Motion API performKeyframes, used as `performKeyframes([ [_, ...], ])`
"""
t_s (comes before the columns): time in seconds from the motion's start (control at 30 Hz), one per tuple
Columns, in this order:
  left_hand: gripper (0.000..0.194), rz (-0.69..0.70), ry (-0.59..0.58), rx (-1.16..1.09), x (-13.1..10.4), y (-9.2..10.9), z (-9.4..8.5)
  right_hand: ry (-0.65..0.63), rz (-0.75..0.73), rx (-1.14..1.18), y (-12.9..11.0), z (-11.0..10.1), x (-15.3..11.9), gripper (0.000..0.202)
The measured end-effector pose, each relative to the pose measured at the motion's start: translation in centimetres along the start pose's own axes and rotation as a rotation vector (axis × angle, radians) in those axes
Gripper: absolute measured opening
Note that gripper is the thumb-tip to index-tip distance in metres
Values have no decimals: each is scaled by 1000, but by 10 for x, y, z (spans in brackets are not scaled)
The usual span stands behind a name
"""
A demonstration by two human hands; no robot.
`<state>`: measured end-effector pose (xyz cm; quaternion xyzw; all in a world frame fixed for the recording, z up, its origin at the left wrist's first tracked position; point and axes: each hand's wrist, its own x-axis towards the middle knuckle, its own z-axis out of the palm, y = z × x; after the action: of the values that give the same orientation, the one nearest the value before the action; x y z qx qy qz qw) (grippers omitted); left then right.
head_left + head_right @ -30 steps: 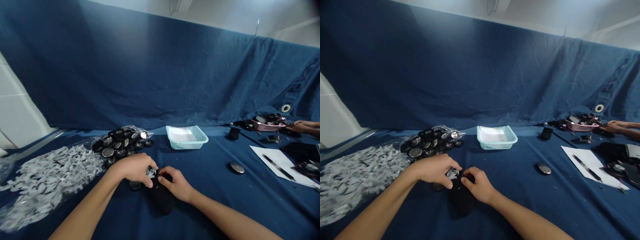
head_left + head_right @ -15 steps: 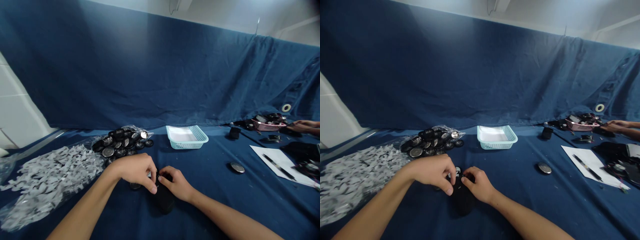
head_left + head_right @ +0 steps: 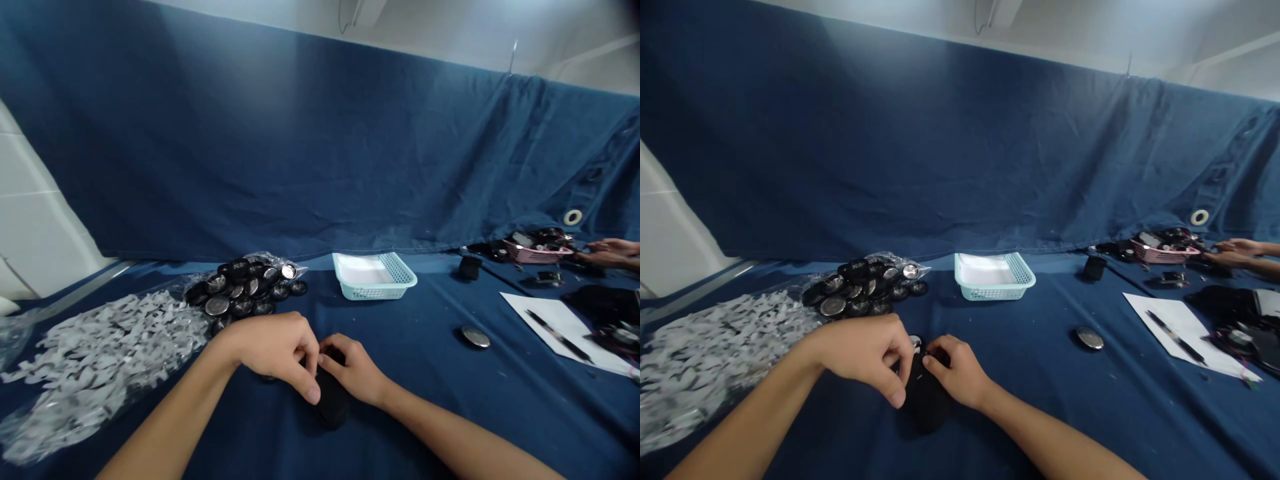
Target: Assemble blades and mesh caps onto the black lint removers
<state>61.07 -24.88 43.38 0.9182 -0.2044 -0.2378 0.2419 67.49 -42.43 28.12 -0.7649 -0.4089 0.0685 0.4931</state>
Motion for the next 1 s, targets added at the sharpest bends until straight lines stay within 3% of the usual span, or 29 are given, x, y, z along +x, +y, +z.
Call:
performKeyframes([
  [0.13, 45, -87, 149, 22, -7, 3, -5, 21, 7, 7, 1, 1, 0, 11],
  [0.23, 57, -130, 300, 88, -6, -2, 1, 25, -6, 10, 3, 2, -1, 13],
  [0.33, 66, -171, 459, 147, -2, -9, 17, 16, -30, 14, 6, 4, -1, 15],
  [0.47, 80, -280, 562, 130, 3, -23, 49, 9, -57, 29, 11, 7, -1, 25],
  [0.67, 71, -338, 776, -134, -7, -42, 84, -31, -59, 52, 10, 3, -6, 33],
  [0.87, 63, -226, 935, -344, -2, -34, 104, -53, -86, 83, -1, 5, -15, 30],
  [1.0, 54, -176, 967, -402, 4, -32, 112, -70, -109, 87, -7, 9, -18, 27],
])
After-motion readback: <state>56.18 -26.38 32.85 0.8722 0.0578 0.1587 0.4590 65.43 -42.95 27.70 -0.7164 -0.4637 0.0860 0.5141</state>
